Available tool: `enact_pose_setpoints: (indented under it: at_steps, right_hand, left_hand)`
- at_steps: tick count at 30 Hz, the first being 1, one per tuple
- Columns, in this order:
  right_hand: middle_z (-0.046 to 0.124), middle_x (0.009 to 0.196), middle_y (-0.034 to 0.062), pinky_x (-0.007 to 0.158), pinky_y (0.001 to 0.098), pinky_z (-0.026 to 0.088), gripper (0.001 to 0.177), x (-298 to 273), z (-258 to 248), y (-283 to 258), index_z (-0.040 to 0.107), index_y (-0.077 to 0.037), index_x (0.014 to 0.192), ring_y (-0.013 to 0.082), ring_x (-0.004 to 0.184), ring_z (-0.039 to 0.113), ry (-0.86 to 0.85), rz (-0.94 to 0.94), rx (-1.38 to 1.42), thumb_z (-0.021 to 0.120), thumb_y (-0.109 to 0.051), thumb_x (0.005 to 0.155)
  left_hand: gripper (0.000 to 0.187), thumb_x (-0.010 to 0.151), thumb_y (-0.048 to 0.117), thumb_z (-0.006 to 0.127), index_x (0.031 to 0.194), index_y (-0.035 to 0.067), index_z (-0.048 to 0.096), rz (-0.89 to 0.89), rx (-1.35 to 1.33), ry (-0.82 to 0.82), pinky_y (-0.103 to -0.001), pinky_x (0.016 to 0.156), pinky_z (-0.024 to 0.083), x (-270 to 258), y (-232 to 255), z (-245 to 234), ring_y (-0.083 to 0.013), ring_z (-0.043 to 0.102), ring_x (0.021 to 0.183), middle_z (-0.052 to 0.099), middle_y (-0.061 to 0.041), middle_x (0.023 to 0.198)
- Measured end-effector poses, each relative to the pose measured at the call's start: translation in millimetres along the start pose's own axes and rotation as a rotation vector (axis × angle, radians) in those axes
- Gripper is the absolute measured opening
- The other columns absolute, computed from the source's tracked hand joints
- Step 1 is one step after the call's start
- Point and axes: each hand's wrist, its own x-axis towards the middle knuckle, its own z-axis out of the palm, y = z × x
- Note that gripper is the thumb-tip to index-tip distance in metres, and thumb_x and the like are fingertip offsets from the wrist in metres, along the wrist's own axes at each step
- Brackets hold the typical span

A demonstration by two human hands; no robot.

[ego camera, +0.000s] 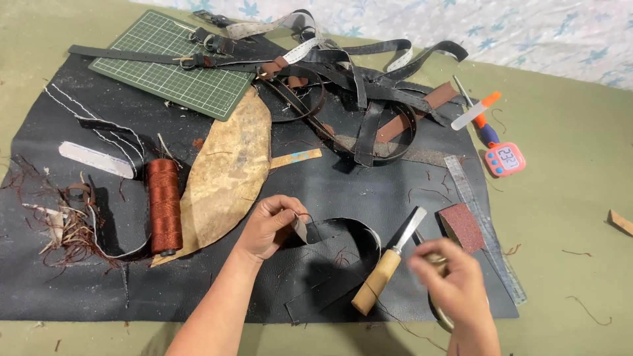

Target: Hand-sewing a leather strap using an awl and thread on a workshop bench.

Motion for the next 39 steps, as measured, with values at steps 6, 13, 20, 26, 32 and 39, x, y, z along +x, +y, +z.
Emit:
enact_pose_setpoints:
  at_steps: [6,13,20,26,32,39]
  right_hand:
    - [0.078,0.094,0.0156,0.047,0.0275,0.054,0.025,19.2,72.4,-38.8,0.076,-0.001,0.107,0.0143,0.049,0.061,-0.231,-0.096,0.449,0.071,-0.015,0.087]
    - [0.068,0.076,0.0076,0.044,0.0225,0.047,0.019,52.8,155.6,-9.8,0.073,0.002,0.104,0.0098,0.044,0.057,-0.45,-0.049,0.679,0.073,-0.012,0.091]
    - [0.057,0.053,0.0051,0.047,0.0238,0.047,0.012,61.3,148.8,16.0,0.074,0.001,0.09,0.0116,0.045,0.056,-0.366,-0.073,0.79,0.074,-0.011,0.093]
    - [0.057,0.048,0.0048,0.049,0.0222,0.046,0.012,72.8,127.9,20.6,0.076,0.002,0.089,0.0087,0.046,0.051,-0.186,-0.21,0.689,0.073,-0.01,0.093]
    - [0.058,0.048,0.0043,0.05,0.022,0.044,0.009,80.7,98.1,27.0,0.077,-0.001,0.087,0.0079,0.048,0.05,0.019,-0.329,0.528,0.074,-0.009,0.092]
    - [0.058,0.051,0.0063,0.052,0.0258,0.04,0.009,73.7,57.9,33.3,0.079,-0.006,0.083,0.0122,0.052,0.046,0.245,-0.512,0.223,0.074,-0.008,0.09]
  left_hand:
    - [0.008,0.089,0.002,0.075,0.085,-0.003,0.072,0.022,0.126,0.096,-0.026,0.066,0.046,0.8,-18.9,7.0,-0.0148,0.059,0.071,0.065,-0.013,0.076]
    - [0.008,0.091,0.003,0.075,0.085,-0.003,0.075,-0.028,0.253,0.161,-0.024,0.063,0.039,6.8,-17.1,11.0,-0.0111,0.05,0.069,0.061,-0.008,0.071]
    - [0.008,0.09,0.003,0.075,0.084,-0.002,0.074,-0.101,0.275,0.193,-0.019,0.051,0.035,9.1,-28.7,3.8,-0.0066,0.048,0.058,0.061,-0.003,0.064]
    - [0.007,0.088,0.002,0.075,0.084,-0.003,0.071,-0.105,0.23,0.184,-0.017,0.043,0.036,2.8,-37.5,-9.0,-0.0055,0.05,0.05,0.059,-0.005,0.058]
    - [0.008,0.086,0.002,0.076,0.083,-0.003,0.072,-0.052,0.225,0.158,-0.018,0.048,0.04,4.7,-31.9,-6.8,-0.008,0.053,0.056,0.065,-0.009,0.065]
    - [0.008,0.087,0.001,0.077,0.082,-0.004,0.074,-0.085,0.297,0.067,-0.018,0.041,0.037,7.1,-33.5,0.7,-0.0078,0.047,0.051,0.06,-0.009,0.056]
